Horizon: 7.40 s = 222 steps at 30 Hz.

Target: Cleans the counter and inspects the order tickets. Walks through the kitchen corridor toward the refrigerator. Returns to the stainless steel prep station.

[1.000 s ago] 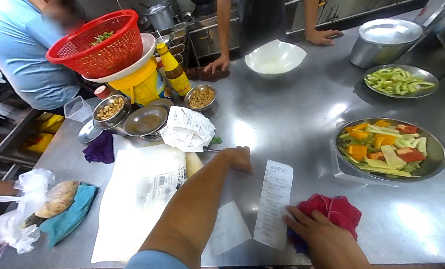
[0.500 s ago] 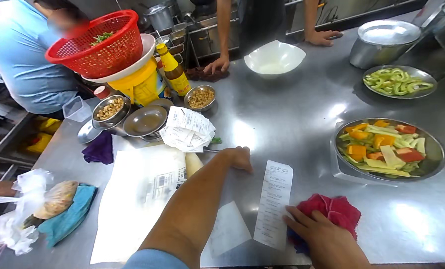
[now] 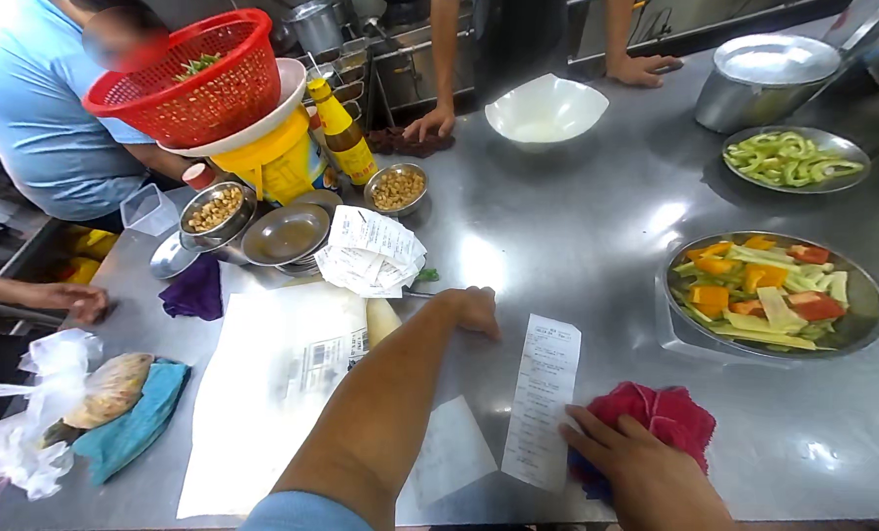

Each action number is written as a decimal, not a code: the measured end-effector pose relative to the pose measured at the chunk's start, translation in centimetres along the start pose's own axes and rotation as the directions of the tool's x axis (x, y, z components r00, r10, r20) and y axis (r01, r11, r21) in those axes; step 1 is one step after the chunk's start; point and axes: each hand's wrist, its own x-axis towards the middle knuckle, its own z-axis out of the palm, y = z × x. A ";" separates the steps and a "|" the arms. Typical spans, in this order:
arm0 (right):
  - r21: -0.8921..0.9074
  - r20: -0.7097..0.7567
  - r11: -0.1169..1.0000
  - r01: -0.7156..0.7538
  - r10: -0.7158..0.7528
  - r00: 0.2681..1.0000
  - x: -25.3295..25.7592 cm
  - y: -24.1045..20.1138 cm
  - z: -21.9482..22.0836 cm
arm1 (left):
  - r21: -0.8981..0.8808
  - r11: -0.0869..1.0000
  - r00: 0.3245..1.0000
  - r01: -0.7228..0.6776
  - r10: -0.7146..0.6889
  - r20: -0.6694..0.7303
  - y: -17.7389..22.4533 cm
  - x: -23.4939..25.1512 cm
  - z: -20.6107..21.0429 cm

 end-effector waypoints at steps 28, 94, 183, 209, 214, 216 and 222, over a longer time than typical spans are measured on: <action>-0.011 -0.022 1.000 -0.001 0.000 1.000 0.0 -0.1 -0.1 | 0.001 1.000 1.000 -0.003 0.003 -0.012 0.1 -0.1 0.1; -0.022 -0.066 1.000 0.003 -0.004 0.998 -0.1 -0.1 0.3 | 0.017 1.000 1.000 0.007 -0.006 -0.017 -0.2 0.1 0.2; 0.634 -0.094 0.730 -0.254 0.399 0.912 -0.6 -3.1 -3.3 | 0.034 0.999 1.000 -0.001 0.002 -0.011 -0.2 0.0 -0.1; 0.336 -0.206 0.922 -0.192 0.270 0.941 9.2 1.6 -2.3 | 0.099 0.994 0.993 0.035 -0.023 -0.119 -2.6 -17.1 3.4; 0.395 -0.309 0.909 -0.135 0.269 0.912 8.6 1.6 -1.3 | 0.045 0.997 0.987 0.055 -0.047 -0.153 -4.1 -18.8 4.2; 0.445 -0.344 0.887 -0.122 0.295 0.891 7.9 1.6 -1.4 | 0.043 0.998 0.989 0.039 -0.033 -0.145 -4.2 -18.5 4.5; 0.478 -0.375 0.860 -0.180 0.385 0.843 3.1 1.9 -4.5 | 0.248 0.968 0.992 -0.022 0.051 -0.112 -2.8 -17.1 5.7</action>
